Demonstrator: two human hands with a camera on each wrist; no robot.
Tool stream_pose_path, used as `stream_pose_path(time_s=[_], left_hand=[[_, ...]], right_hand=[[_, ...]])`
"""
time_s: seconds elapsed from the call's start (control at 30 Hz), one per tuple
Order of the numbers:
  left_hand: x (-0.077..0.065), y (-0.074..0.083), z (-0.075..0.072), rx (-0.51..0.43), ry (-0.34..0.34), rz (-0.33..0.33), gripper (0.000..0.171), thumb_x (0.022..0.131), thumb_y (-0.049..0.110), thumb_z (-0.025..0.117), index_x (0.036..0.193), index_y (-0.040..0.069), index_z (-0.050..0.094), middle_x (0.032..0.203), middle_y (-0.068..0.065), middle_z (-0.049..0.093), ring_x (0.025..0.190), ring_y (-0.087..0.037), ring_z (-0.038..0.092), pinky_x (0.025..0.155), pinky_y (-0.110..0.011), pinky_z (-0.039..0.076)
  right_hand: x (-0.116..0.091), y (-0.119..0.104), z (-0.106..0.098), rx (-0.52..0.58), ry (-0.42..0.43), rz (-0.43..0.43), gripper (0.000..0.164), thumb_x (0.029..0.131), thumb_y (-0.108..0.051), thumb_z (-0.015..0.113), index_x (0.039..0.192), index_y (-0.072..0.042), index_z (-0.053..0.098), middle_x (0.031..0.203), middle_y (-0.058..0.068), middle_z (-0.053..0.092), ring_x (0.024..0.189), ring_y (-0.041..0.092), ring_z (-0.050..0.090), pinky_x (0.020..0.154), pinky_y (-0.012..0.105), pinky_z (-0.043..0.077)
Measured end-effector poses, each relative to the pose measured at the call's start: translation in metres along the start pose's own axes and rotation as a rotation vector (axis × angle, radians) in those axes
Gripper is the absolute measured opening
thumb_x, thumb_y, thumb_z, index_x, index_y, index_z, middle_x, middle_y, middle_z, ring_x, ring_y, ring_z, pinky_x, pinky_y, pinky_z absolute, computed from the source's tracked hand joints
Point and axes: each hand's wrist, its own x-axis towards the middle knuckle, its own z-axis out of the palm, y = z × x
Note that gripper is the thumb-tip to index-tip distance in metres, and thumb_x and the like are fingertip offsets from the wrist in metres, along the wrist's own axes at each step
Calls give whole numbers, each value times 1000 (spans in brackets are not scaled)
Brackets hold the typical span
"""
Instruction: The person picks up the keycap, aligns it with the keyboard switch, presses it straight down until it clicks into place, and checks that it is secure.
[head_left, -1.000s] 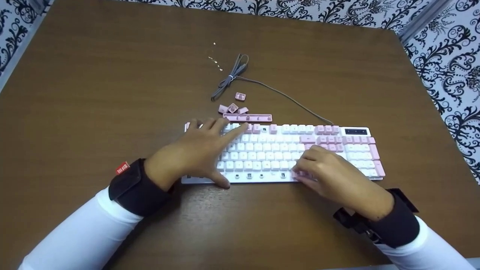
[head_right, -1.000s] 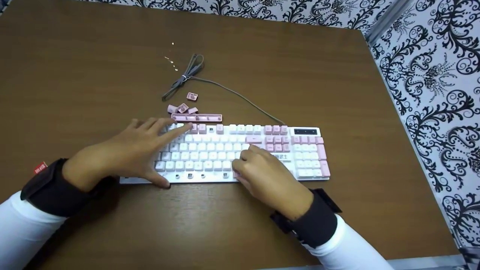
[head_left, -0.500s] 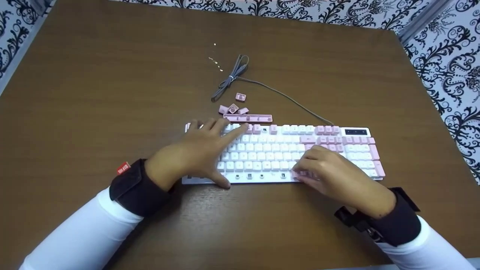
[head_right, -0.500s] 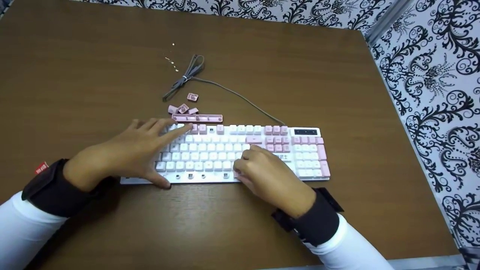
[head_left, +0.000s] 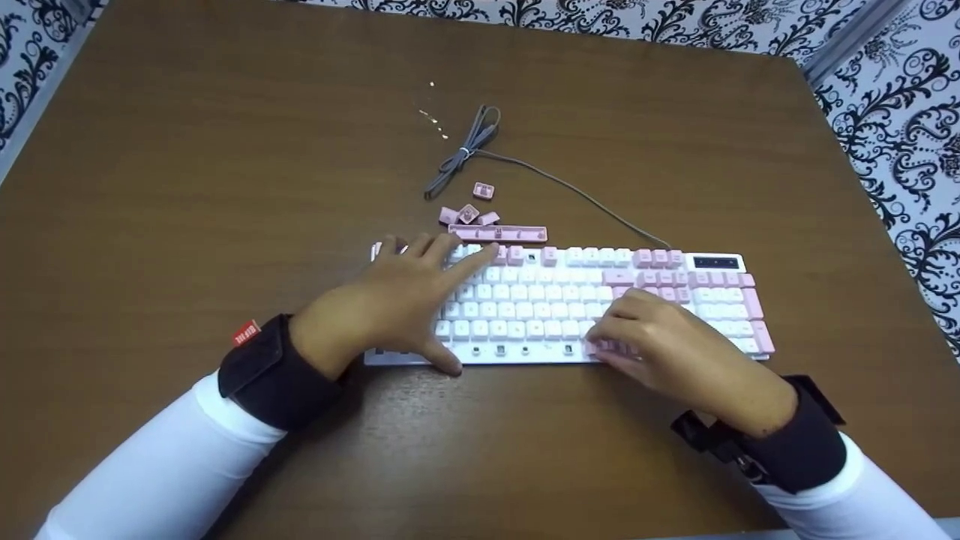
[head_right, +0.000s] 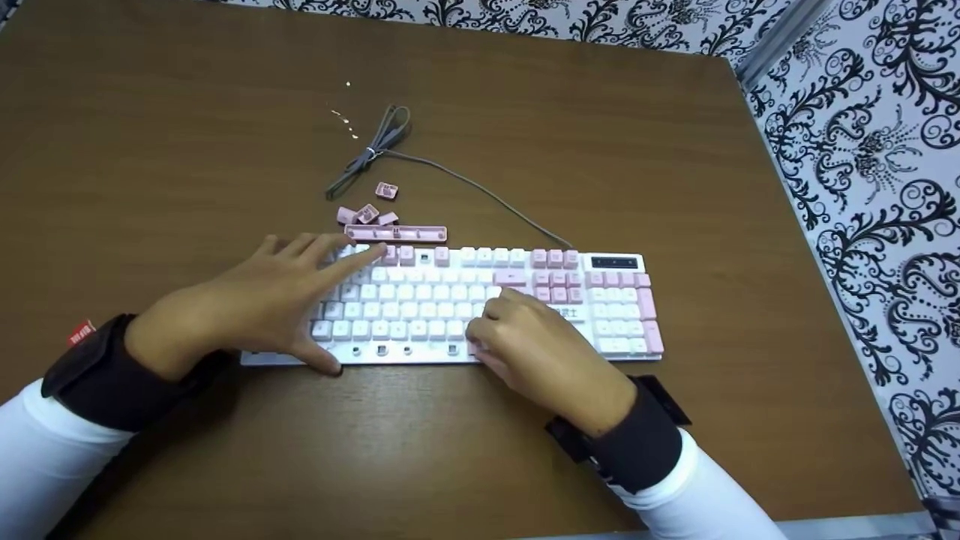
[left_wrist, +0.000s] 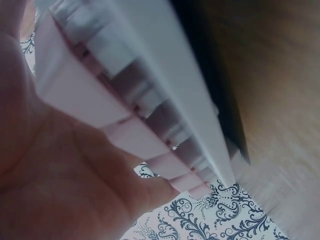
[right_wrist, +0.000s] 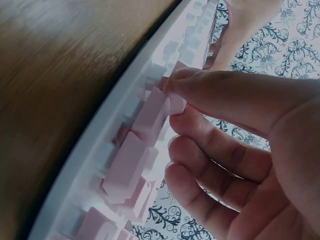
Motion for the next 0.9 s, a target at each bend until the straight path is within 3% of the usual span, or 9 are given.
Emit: stream_pose_path(time_s=[0.9], left_hand=[[1, 0, -2, 3, -15, -2, 134, 59, 70, 84, 161, 31, 7, 158, -18, 27, 145, -42, 31, 112, -68, 25]], right_hand=[[0, -2, 0, 6, -17, 20, 15, 76, -5, 84, 87, -9, 74, 82, -1, 67, 74, 13, 59, 65, 30, 52]])
